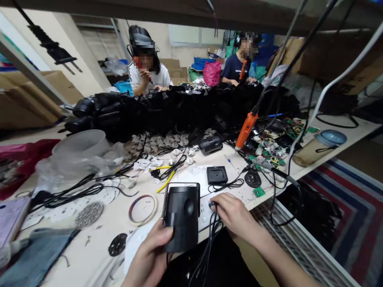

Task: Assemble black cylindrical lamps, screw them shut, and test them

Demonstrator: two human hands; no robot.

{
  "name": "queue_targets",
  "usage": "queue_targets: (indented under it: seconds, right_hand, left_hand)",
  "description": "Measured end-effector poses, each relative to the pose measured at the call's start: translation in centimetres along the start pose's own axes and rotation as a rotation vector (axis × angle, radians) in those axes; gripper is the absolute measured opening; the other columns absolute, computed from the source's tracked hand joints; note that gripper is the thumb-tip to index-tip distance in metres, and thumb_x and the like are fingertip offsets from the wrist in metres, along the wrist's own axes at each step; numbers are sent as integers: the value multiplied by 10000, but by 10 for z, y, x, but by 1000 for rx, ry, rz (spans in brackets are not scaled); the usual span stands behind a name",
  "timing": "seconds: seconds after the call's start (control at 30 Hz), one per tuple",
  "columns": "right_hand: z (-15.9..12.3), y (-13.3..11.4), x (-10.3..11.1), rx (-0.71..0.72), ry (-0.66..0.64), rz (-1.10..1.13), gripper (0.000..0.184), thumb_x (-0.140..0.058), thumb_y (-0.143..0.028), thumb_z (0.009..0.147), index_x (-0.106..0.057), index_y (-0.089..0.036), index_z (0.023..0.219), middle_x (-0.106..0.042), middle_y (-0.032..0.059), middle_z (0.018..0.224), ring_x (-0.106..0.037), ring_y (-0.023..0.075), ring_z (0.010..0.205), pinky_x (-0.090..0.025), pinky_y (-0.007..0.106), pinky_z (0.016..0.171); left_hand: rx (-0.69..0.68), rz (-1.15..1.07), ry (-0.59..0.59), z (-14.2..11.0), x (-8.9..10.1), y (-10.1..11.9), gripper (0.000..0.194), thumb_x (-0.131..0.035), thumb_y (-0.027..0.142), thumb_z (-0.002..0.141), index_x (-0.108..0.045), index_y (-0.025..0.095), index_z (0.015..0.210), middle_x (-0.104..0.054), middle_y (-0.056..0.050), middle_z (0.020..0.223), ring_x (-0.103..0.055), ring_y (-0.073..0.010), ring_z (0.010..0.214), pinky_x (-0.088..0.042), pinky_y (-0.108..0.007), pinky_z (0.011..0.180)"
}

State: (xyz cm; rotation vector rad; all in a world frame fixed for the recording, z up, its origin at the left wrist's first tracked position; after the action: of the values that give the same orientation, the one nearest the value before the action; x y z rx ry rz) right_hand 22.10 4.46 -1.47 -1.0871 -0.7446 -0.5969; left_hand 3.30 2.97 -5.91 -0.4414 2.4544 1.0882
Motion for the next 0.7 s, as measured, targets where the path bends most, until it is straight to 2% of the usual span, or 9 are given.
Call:
queue_targets:
  seconds: [0.1,0.2,0.3,0.4,0.47,0.57,0.7]
  right_hand:
    - [4,-3,-4,34,-41,-127,185,-457,-69,911,-597,-180,959,-651,66,822,-602,228,785,-503,351,706]
    - [4,-6,-4,62,-56,-158,159,-500,-64,898,-587,-178,967,-650,58,828,-606,216,784,-486,322,698]
    - [4,-6,-2,74,-53,-151,187,-516,-51,885,-582,-184,999,-661,55,865,-618,205,815,-482,304,718]
    - [5,-5,0,84,-55,-154,160,-540,-66,879,-585,-185,976,-662,53,860,-618,202,809,-475,297,718]
    - [6,-5,0,90,-67,-155,114,-557,-94,886,-584,-184,952,-660,52,849,-615,198,792,-466,290,712]
    - [8,-4,-2,81,-85,-160,73,-534,-111,906,-572,-173,901,-653,61,822,-608,198,759,-445,291,693]
    - [10,-3,-4,54,-111,-156,110,-488,-97,908,-523,-174,838,-629,67,776,-586,202,706,-409,293,646]
  left_hand:
    - [10,61,14,-18,2,-14,762,-768,306,567,-570,302,1303,-711,-38,1168,-626,-356,1120,-526,-447,935]
    - [-7,87,-28,-30,-6,-22,864,-740,315,575,-456,390,1389,-663,11,1262,-597,-333,1172,-490,-446,984]
    - [-73,141,-59,-35,-17,-25,790,-700,341,636,-447,452,1377,-587,65,1362,-526,-295,1267,-411,-422,1071]
    - [-136,203,-119,-37,-27,-28,679,-679,345,683,-515,433,1336,-512,87,1435,-407,-271,1369,-326,-390,1133]
    - [-129,224,-160,-39,-29,-36,668,-678,329,691,-527,413,1336,-488,83,1457,-361,-267,1398,-302,-387,1145]
    - [-106,207,-134,-41,-18,-46,714,-681,353,686,-482,437,1366,-484,89,1458,-368,-284,1392,-339,-415,1125]
    - [-169,186,60,-45,10,-45,783,-713,483,645,-449,455,1382,-488,101,1455,-380,-306,1382,-330,-422,1132]
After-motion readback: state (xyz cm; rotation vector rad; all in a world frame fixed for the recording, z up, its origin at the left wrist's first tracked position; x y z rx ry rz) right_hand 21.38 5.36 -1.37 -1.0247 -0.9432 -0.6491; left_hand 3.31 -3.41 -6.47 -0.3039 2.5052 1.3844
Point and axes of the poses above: each hand's wrist, its own z-axis towards the middle knuckle, its own x-axis out of the back of the hand, y = z × x, the point moved 10 cm from there along z, towards the middle knuckle
